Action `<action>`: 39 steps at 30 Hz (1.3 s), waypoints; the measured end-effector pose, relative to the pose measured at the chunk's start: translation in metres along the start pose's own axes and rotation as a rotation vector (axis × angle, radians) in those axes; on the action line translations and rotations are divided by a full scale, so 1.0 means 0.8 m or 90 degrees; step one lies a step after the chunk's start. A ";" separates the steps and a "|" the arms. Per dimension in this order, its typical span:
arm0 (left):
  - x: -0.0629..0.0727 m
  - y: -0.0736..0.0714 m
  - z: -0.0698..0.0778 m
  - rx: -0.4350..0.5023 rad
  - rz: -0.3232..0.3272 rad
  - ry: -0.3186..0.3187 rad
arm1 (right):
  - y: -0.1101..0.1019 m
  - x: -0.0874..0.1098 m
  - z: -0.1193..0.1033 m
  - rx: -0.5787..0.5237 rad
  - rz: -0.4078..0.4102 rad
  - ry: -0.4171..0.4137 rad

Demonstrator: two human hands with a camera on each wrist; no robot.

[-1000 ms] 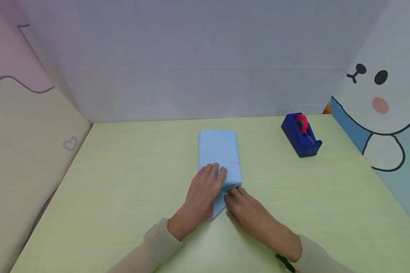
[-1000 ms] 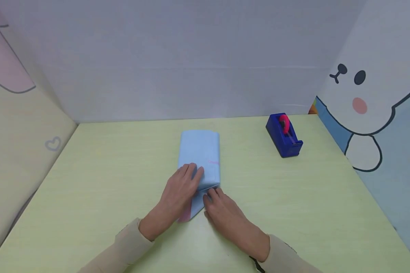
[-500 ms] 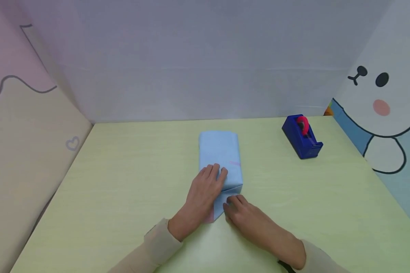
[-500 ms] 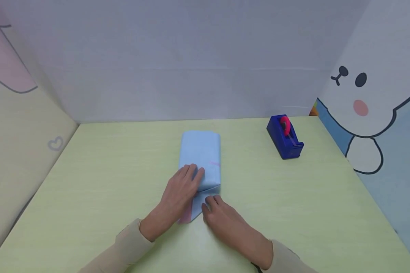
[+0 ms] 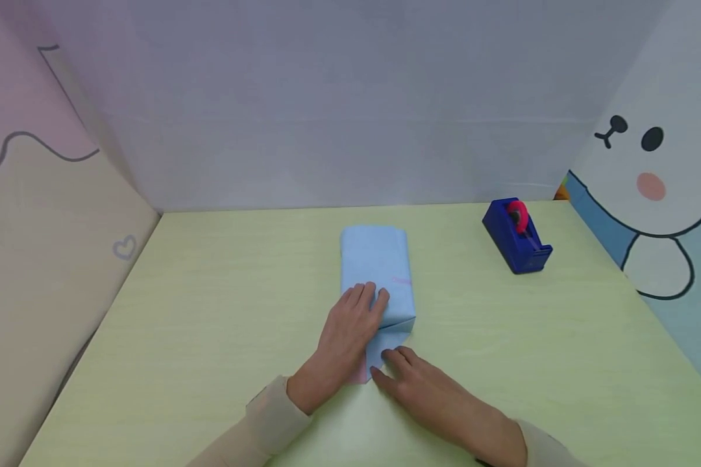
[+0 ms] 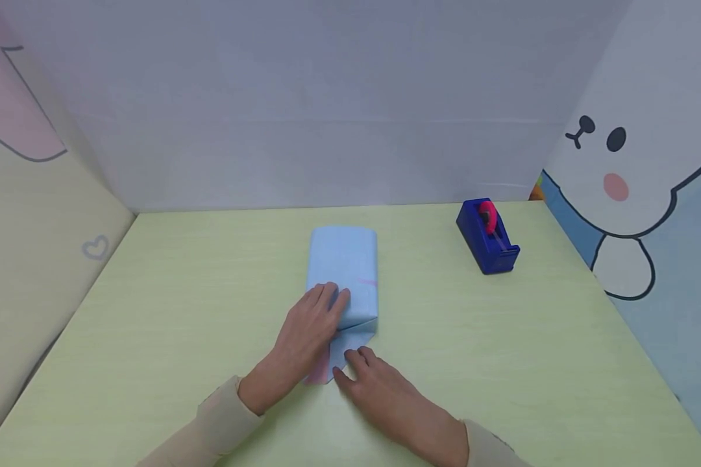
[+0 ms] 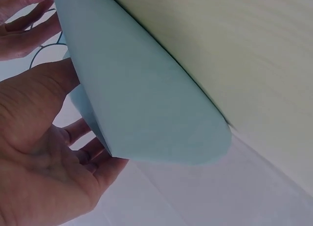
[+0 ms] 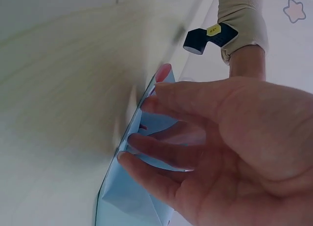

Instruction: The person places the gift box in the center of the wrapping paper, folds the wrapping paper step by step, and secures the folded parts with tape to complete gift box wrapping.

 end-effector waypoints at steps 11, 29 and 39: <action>0.001 -0.002 -0.006 0.029 -0.016 0.010 | -0.006 0.005 0.005 -0.061 -0.088 0.015; 0.009 0.002 -0.006 0.014 -0.007 0.021 | -0.008 0.005 0.046 -0.192 -0.018 0.110; 0.004 -0.001 -0.006 0.015 0.018 0.027 | -0.018 0.003 0.054 -0.128 0.078 0.143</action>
Point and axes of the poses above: each hand's wrist, its own x-axis away from the middle knuckle, its own y-axis out of the palm, z = x × y, the point moved 3 cm from there along -x, towards the middle knuckle, and after that the axes turned 4 degrees about -x, right-handed, at the moved point
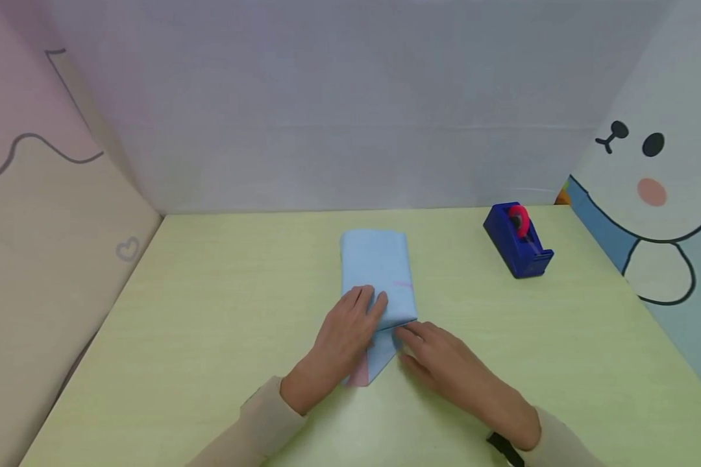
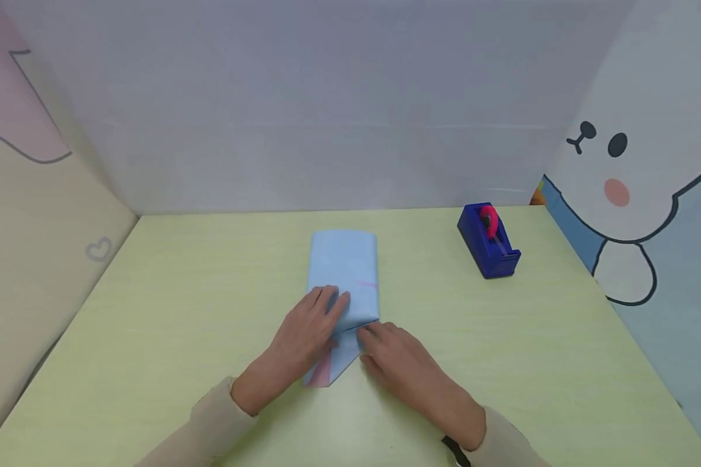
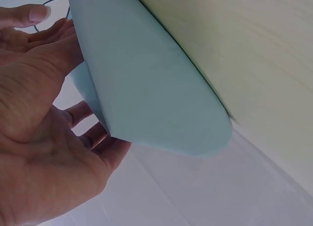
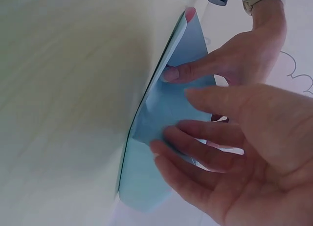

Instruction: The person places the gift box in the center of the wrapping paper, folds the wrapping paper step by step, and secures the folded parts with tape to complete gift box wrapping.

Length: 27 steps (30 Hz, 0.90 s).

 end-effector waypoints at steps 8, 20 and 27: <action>-0.001 0.002 -0.001 -0.005 0.000 0.005 | -0.014 -0.012 0.007 0.005 0.123 0.016; 0.001 0.002 -0.001 -0.012 -0.008 0.009 | -0.011 -0.021 0.016 0.023 0.083 0.063; 0.003 0.002 -0.001 -0.015 -0.006 0.012 | -0.005 -0.022 0.022 0.018 0.128 0.007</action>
Point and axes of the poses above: each hand's wrist, its own x-axis away from the middle knuckle, its own y-axis out of the palm, z = x × y, the point moved 3 cm from there along -x, towards the middle knuckle, and after that the axes turned 4 degrees about -x, right-handed, at the moved point
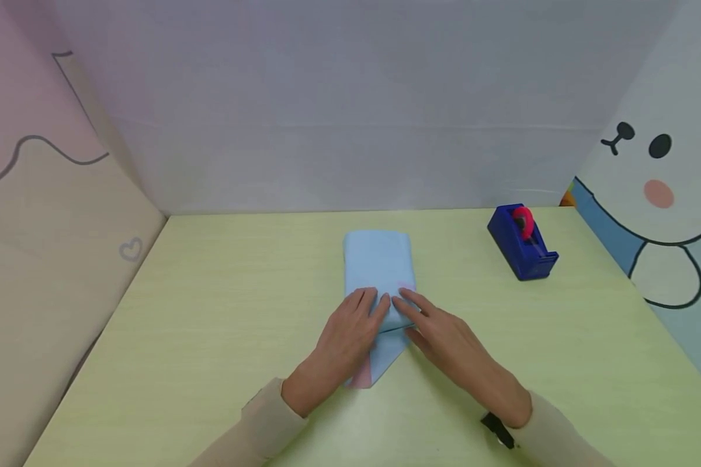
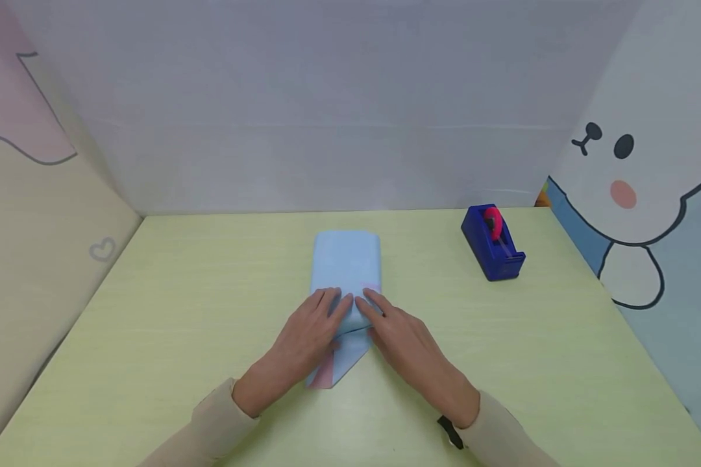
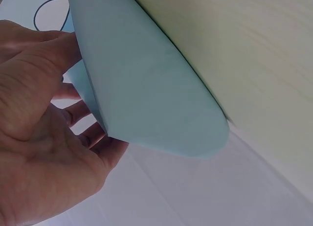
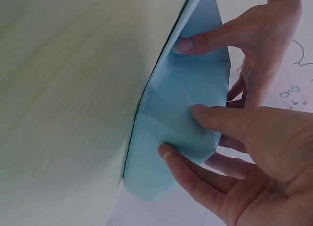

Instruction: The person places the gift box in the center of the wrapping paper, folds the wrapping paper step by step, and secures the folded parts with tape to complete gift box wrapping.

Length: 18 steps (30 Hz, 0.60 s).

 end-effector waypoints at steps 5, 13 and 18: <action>0.001 0.002 0.000 0.011 0.026 0.002 | 0.004 -0.001 0.004 -0.011 0.015 -0.004; 0.006 -0.009 -0.010 0.072 0.036 -0.021 | 0.008 -0.003 0.006 -0.018 0.011 0.006; 0.016 -0.017 -0.016 0.082 -0.005 -0.105 | 0.008 -0.004 0.007 -0.023 0.007 0.009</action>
Point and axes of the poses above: each hand's wrist, its own x-axis away from the middle knuckle, its own y-axis out of the palm, z = x × y, the point moved 3 cm from there along -x, towards the middle knuckle, and after that the axes turned 4 degrees about -x, right-handed, at the moved point
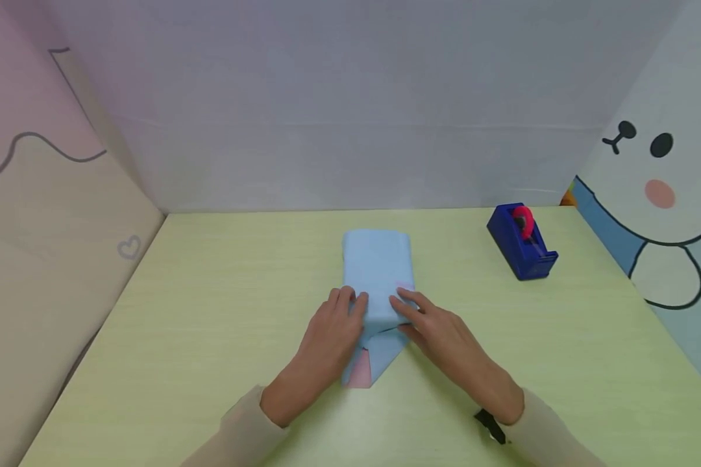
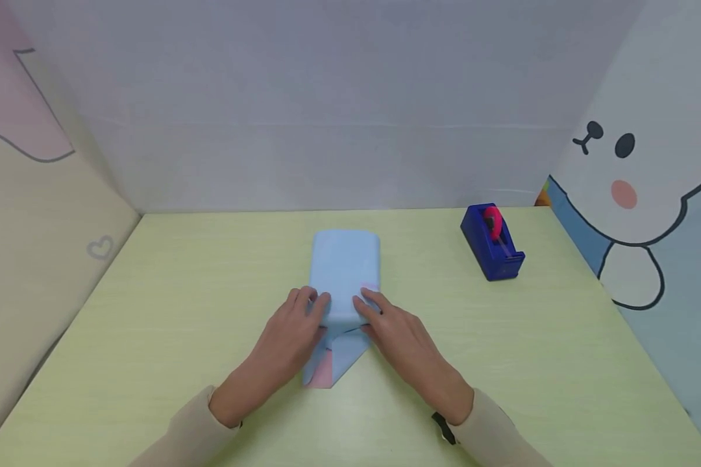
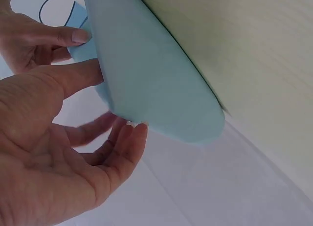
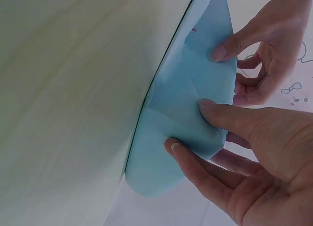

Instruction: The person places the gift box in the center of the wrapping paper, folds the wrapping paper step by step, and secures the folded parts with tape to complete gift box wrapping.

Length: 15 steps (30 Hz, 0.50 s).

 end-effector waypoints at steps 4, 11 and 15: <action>0.009 -0.003 -0.004 0.070 -0.054 -0.114 | 0.000 0.000 0.000 -0.004 0.005 0.001; 0.022 -0.004 -0.007 0.157 -0.127 -0.232 | 0.002 0.000 0.000 0.003 0.011 -0.008; 0.028 -0.006 -0.007 0.143 -0.126 -0.231 | 0.003 0.000 0.000 0.011 0.009 -0.008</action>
Point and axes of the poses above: each hand's wrist, its own x-axis away from the middle knuckle, its own y-axis out of the palm, z = x × y, the point moved 3 cm from there along -x, towards the middle knuckle, and after that the axes turned 4 degrees about -x, right-handed, at the moved point
